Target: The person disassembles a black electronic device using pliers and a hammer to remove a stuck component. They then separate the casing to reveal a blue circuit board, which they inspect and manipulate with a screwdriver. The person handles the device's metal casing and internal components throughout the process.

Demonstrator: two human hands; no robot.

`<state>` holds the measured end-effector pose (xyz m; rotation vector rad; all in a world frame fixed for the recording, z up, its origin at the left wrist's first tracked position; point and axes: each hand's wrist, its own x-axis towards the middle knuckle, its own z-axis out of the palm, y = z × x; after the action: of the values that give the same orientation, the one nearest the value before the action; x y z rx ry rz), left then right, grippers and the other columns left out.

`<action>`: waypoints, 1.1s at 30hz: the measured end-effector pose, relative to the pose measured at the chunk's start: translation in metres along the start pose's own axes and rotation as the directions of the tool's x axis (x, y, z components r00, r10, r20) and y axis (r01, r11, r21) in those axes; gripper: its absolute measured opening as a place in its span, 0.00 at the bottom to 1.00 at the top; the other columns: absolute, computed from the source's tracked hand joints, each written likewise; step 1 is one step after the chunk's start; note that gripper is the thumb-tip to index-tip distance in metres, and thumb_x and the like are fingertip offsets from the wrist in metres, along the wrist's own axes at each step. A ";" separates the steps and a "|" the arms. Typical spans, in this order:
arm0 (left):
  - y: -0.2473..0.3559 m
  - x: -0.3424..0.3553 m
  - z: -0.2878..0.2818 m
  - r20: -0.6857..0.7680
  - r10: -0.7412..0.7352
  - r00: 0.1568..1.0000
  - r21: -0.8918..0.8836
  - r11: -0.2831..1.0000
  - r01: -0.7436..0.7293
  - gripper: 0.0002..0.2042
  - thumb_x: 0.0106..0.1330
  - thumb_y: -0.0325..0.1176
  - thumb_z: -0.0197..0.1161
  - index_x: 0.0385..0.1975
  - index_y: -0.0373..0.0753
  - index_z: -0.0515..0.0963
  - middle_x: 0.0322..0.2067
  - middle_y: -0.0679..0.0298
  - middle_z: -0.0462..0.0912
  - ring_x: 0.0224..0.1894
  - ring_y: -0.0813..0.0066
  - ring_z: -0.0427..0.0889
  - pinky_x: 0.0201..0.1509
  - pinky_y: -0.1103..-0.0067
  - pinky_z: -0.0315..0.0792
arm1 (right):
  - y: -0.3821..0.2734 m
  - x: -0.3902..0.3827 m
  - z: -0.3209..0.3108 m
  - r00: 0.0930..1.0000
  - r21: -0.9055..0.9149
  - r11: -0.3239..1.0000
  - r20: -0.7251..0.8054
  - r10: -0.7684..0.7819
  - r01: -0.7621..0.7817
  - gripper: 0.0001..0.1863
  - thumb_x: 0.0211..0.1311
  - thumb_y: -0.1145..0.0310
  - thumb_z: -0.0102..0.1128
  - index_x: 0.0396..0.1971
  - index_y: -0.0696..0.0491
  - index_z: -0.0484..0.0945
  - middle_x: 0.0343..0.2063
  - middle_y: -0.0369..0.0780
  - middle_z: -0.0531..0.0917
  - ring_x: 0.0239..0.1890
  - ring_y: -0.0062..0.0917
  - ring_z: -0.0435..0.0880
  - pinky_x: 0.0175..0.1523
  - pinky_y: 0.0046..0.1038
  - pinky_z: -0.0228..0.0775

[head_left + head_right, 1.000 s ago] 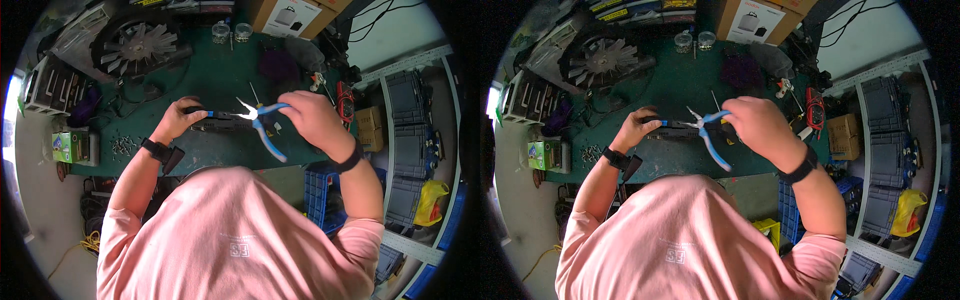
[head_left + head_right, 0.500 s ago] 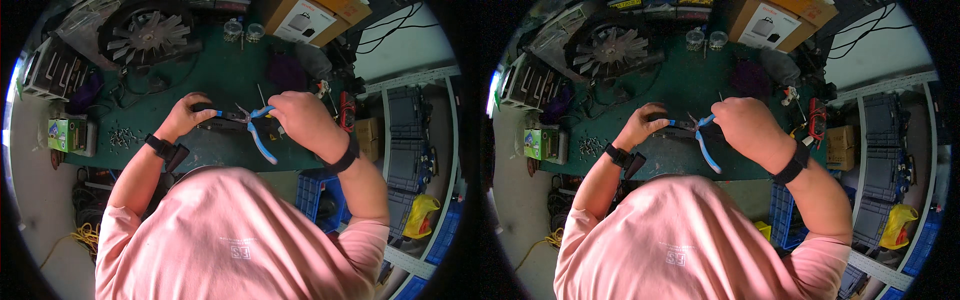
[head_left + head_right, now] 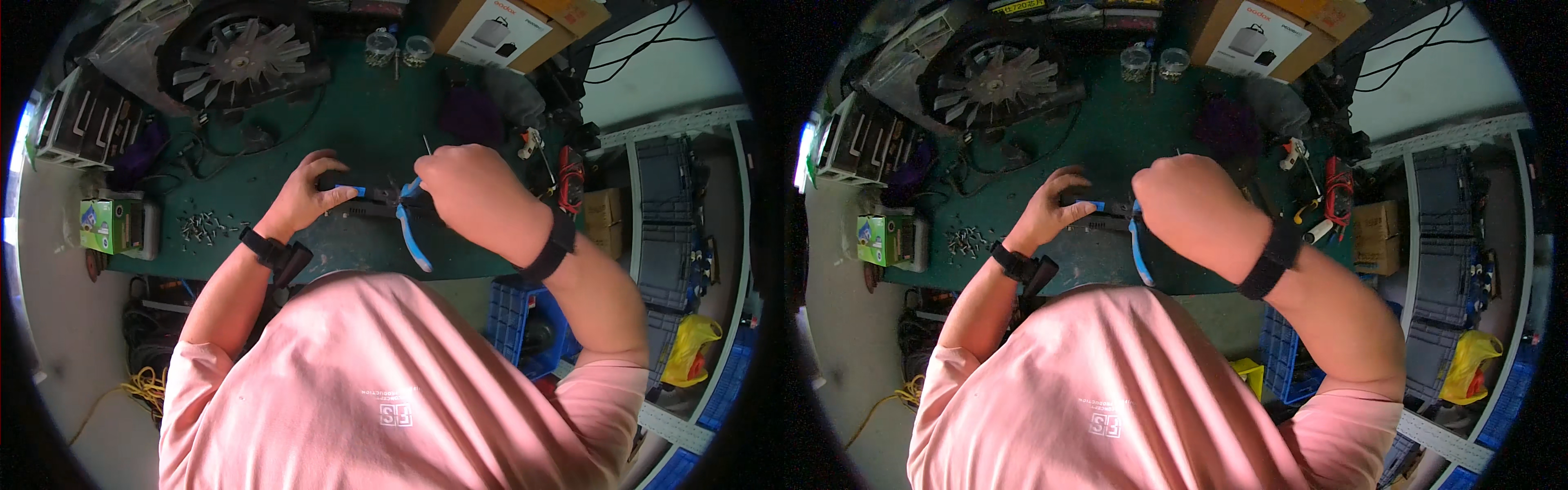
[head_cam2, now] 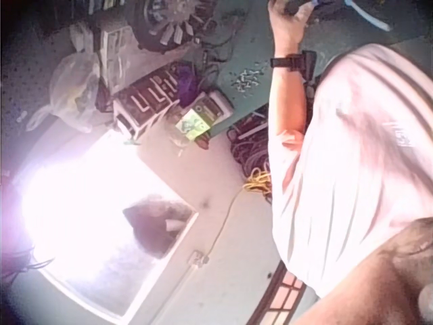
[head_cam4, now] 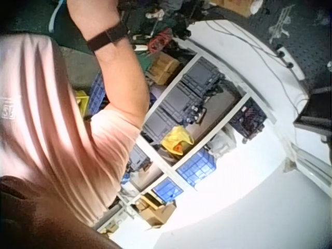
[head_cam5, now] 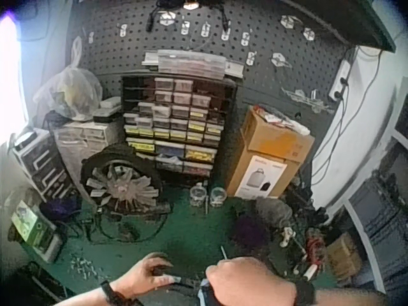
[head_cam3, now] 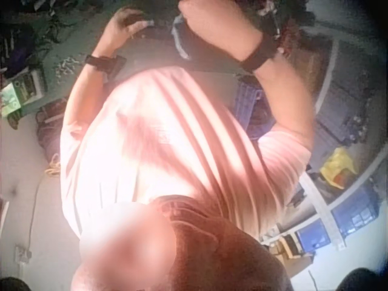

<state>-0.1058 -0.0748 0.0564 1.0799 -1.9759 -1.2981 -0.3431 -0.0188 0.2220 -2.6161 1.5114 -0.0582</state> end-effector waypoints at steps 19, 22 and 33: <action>0.005 0.007 0.002 -0.088 0.039 0.995 0.104 0.994 -0.030 0.22 0.56 0.44 0.72 0.46 0.36 0.80 0.57 0.52 0.72 0.61 0.56 0.70 0.64 0.67 0.64 | 0.004 0.022 0.005 0.998 0.145 0.987 0.027 0.062 -0.065 0.11 0.52 0.68 0.63 0.31 0.59 0.80 0.27 0.51 0.83 0.31 0.44 0.84 0.37 0.39 0.77; 0.004 0.005 0.001 -0.135 0.119 0.984 0.243 0.966 -0.084 0.21 0.54 0.40 0.73 0.44 0.35 0.80 0.54 0.53 0.73 0.58 0.56 0.72 0.61 0.68 0.66 | 0.023 0.002 0.003 0.995 0.371 0.928 -0.081 0.066 -0.032 0.23 0.52 0.63 0.67 0.47 0.60 0.77 0.32 0.51 0.84 0.32 0.39 0.85 0.36 0.35 0.76; 0.017 0.007 0.006 -0.146 0.079 0.986 0.192 0.980 -0.050 0.10 0.62 0.32 0.64 0.37 0.30 0.79 0.40 0.56 0.80 0.44 0.64 0.79 0.50 0.75 0.71 | 0.150 -0.250 0.120 0.507 0.307 0.475 0.029 0.862 -0.825 0.20 0.54 0.61 0.67 0.45 0.55 0.80 0.35 0.47 0.84 0.40 0.43 0.83 0.45 0.40 0.75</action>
<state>-0.1204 -0.0743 0.0697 1.1561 -2.0289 -0.9798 -0.5864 0.1340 0.0912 -1.3911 2.4530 -0.3267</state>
